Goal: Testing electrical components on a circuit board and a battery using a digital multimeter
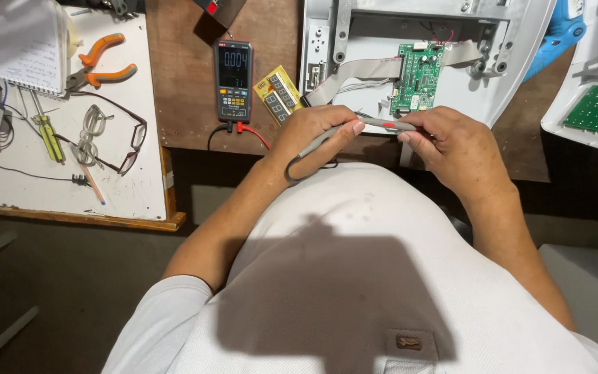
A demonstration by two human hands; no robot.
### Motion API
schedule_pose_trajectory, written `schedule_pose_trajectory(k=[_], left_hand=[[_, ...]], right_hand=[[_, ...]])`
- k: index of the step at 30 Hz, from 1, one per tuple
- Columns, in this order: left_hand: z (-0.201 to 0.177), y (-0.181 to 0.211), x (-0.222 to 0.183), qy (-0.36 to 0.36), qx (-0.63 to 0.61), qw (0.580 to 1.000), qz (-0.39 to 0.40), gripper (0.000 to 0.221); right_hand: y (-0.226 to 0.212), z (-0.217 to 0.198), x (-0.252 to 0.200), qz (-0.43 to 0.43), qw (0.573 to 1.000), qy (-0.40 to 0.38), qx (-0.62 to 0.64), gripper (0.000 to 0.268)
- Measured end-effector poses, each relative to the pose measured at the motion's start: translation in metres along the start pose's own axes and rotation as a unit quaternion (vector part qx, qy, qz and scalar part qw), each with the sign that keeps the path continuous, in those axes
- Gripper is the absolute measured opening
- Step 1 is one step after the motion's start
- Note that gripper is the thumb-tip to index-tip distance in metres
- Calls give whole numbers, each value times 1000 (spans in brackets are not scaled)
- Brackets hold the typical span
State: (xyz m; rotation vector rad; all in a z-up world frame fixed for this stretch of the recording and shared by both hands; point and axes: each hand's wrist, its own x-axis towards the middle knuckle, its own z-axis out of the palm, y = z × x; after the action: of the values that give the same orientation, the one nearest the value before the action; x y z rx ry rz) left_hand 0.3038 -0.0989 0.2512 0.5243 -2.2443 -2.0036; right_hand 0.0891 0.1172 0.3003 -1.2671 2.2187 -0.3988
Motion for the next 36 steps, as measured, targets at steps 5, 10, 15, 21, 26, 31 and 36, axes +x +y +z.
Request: schedule_pose_trajectory(k=[5,10,15,21,26,31,36], left_hand=[[-4,10,-3,4,132,991,13,29],[-3,7,-2,-74,183,980,-7,29],[-26,2,-17,-58,157,982,-87,30],[-50,51,-28,16,25,990,-135,34],[-41,23,-25,18,57,988,-141,31],[-41,20,-25,16,72,979,-188,35],[-47,8,-21,30,78,981,-172,34]], right_hand=[[-15,7,4,-19,1000,-14,-18,23],[-33,14,18,-41,998,-43,-35,21],[1,-6,31,-29,998,20,43,28],[105,-51,70,-55,984,162,44,16],[111,-58,114,94,988,121,1,33],[124,-34,142,126,985,92,-76,25],[166,-10,175,74,973,220,-13,17]])
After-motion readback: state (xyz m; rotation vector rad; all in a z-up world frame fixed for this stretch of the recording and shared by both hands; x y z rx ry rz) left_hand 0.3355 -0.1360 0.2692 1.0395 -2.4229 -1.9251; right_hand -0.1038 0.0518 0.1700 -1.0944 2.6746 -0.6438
